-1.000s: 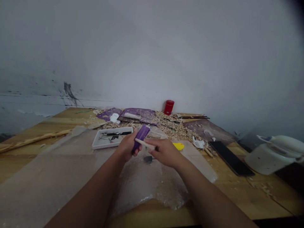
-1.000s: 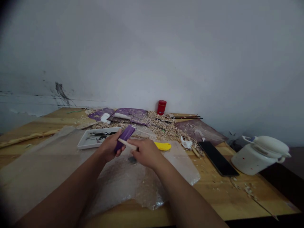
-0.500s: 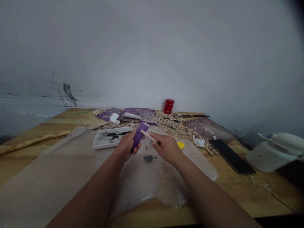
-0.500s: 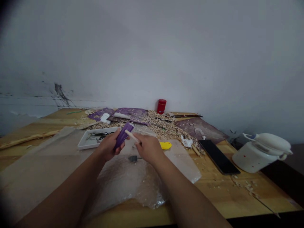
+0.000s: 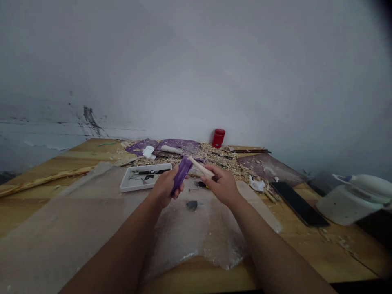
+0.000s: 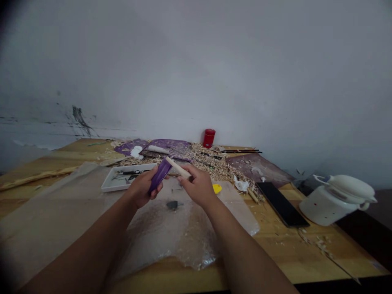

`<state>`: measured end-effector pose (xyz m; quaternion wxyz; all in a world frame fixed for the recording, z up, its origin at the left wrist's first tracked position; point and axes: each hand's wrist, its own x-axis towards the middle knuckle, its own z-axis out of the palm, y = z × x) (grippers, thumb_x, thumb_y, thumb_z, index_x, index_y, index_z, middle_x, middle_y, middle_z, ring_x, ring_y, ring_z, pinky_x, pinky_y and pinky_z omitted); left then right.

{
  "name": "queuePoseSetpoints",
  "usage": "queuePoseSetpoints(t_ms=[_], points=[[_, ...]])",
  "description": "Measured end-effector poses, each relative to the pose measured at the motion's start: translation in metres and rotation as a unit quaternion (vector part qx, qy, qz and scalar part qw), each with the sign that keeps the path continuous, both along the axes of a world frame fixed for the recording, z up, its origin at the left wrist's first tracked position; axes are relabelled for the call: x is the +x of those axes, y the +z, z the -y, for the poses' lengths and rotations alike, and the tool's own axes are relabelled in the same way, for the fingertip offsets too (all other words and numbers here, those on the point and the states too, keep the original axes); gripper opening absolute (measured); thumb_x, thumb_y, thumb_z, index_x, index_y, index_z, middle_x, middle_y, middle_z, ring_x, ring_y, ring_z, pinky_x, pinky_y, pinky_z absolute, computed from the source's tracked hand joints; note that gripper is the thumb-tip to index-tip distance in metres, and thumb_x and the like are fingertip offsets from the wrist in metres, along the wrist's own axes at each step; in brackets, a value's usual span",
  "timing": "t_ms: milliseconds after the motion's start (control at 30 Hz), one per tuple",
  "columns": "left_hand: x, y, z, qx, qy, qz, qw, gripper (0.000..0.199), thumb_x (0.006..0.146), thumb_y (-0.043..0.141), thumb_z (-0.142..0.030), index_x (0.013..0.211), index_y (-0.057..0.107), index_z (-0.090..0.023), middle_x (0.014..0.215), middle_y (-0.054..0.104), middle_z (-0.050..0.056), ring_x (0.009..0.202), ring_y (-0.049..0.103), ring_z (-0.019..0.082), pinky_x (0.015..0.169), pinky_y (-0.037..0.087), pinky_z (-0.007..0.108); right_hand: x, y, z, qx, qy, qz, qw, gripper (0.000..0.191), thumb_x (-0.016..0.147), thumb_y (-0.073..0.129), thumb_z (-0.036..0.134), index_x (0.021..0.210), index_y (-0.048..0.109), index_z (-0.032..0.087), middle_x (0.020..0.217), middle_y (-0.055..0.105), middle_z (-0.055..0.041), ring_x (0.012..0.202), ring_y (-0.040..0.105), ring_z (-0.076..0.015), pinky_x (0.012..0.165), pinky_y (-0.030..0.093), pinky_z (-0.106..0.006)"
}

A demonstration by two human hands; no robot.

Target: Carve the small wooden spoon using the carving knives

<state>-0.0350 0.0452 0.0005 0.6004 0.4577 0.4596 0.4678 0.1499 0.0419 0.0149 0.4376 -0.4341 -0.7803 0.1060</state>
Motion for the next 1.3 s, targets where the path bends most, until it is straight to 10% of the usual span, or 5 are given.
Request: queuePoseSetpoints(t_ms=[500,1033,1300], points=[[0.003,0.005,0.003,0.03,0.019,0.089,0.995,0.036,0.073,0.043,-0.051,0.069,0.049,-0.016,0.042,0.048,-0.002,0.027,0.034,0.005,0.028,0.023,0.016,-0.016,-0.004,0.014,0.007,0.029,-0.004,1.0,0.014,0.071,0.054,0.031,0.079,0.05,0.02,0.064,0.051,0.0031,0.055,0.045,-0.0103,0.053,0.033,-0.02],[0.002,0.005,0.003,0.076,0.025,0.035,0.996,0.043,0.074,0.037,-0.054,0.077,0.052,-0.014,0.041,0.048,-0.002,0.026,0.035,0.006,0.027,0.022,0.018,-0.013,-0.004,0.008,-0.007,0.034,0.073,0.997,0.029,0.081,0.044,0.026,0.109,0.047,0.023,0.103,0.057,-0.0022,0.09,0.052,-0.0151,0.076,0.037,-0.025],[0.002,0.005,0.003,0.041,0.033,-0.004,0.999,0.045,0.072,0.041,-0.053,0.08,0.056,-0.012,0.037,0.045,-0.003,0.024,0.034,0.006,0.026,0.021,0.017,-0.009,0.0,0.009,-0.101,0.135,0.097,0.981,0.024,0.079,0.047,0.027,0.101,0.057,0.026,0.082,0.063,0.0033,0.063,0.053,-0.01,0.059,0.038,-0.021]])
